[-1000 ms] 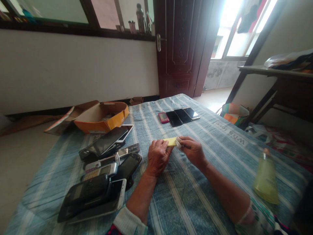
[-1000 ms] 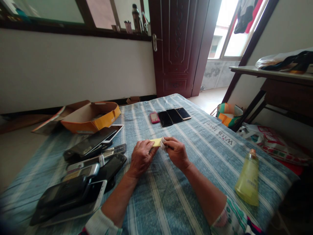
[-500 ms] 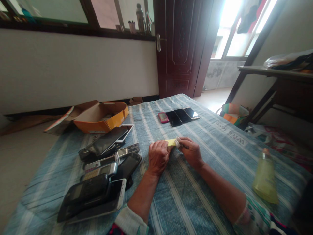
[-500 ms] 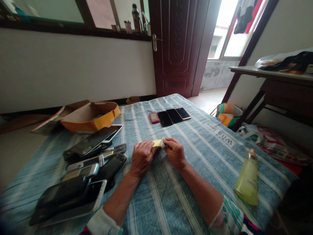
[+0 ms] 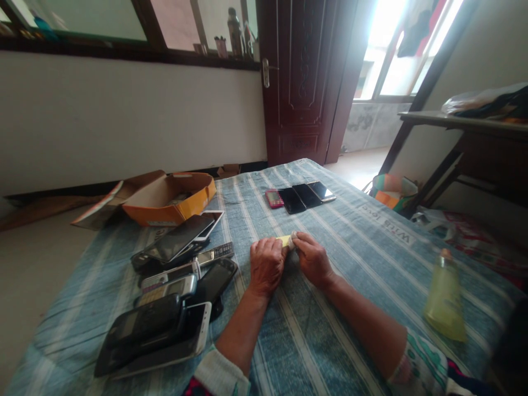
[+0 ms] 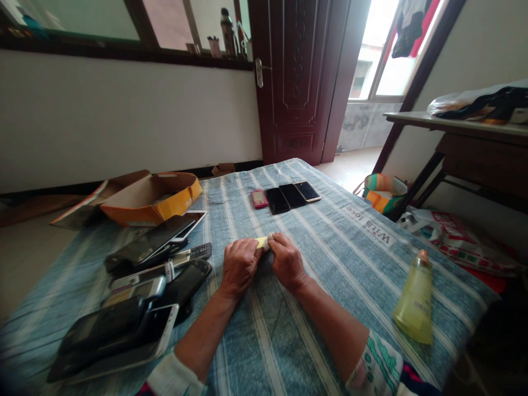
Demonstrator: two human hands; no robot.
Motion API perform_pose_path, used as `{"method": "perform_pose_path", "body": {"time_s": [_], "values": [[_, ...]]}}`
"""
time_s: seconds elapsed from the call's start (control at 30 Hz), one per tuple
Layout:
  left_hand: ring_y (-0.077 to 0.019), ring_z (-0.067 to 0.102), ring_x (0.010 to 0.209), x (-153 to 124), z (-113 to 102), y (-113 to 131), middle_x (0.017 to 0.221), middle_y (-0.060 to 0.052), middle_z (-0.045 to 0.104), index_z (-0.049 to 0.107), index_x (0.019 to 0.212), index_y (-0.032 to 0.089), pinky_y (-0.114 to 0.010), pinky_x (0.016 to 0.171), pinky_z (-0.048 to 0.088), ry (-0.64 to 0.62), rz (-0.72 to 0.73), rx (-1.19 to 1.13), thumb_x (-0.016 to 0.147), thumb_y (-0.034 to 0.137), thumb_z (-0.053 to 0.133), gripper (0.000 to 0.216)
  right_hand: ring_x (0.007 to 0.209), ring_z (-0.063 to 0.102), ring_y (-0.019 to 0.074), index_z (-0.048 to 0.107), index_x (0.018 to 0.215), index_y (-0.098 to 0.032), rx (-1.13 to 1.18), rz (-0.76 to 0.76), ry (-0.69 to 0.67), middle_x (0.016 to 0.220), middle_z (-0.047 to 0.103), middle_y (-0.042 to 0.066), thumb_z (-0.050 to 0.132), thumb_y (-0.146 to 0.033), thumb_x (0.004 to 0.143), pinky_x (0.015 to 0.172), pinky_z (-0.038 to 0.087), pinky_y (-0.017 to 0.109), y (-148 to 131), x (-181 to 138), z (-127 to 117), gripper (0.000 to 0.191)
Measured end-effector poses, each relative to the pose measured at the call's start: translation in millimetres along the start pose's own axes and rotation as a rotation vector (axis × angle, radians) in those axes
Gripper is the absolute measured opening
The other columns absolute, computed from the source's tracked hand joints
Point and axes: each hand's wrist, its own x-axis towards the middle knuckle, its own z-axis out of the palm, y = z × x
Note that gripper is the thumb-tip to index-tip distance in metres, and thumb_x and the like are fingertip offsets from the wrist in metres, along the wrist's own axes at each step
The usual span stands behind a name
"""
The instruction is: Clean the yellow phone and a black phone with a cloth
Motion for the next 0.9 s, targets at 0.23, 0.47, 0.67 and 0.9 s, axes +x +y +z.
{"method": "perform_pose_path", "body": {"time_s": [0.23, 0.47, 0.67, 0.9], "values": [[-0.0238, 0.056, 0.082, 0, 2, 2, 0.082, -0.006, 0.065, 0.058, 0.082, 0.019, -0.036, 0.073, 0.036, 0.011, -0.004, 0.012, 0.096, 0.034, 0.047, 0.022, 0.101, 0.064, 0.0208, 0.071, 0.098, -0.022, -0.008, 0.036, -0.035, 0.102, 0.069, 0.009, 0.043, -0.006, 0.083, 0.092, 0.053, 0.035, 6, 2, -4, 0.036], [-0.0248, 0.056, 0.082, -2, 3, 3, 0.082, -0.007, 0.065, 0.057, 0.081, 0.019, -0.037, 0.073, 0.037, -0.012, -0.016, 0.022, 0.095, 0.032, 0.048, 0.022, 0.109, 0.06, 0.0212, 0.069, 0.097, -0.023, -0.081, -0.036, -0.031, 0.101, 0.068, 0.009, 0.042, -0.007, 0.087, 0.099, 0.048, 0.035, -3, -2, 2, 0.033], [-0.0244, 0.058, 0.085, -2, 1, 2, 0.084, -0.006, 0.067, 0.059, 0.083, 0.019, -0.037, 0.075, 0.04, -0.019, -0.028, -0.019, 0.094, 0.034, 0.05, 0.02, 0.102, 0.063, 0.0213, 0.069, 0.094, -0.02, -0.113, -0.039, -0.125, 0.102, 0.068, 0.01, 0.042, -0.006, 0.086, 0.092, 0.052, 0.033, 1, 2, -5, 0.032], [-0.0251, 0.06, 0.098, -7, 3, -11, 0.104, -0.009, 0.068, 0.063, 0.095, 0.019, -0.037, 0.082, 0.047, 0.042, -0.013, -0.156, 0.091, 0.029, 0.056, 0.012, 0.102, 0.064, 0.021, 0.069, 0.098, -0.02, -0.088, -0.057, -0.114, 0.103, 0.068, 0.01, 0.041, -0.007, 0.087, 0.092, 0.052, 0.032, 11, 5, -10, 0.033]]}}
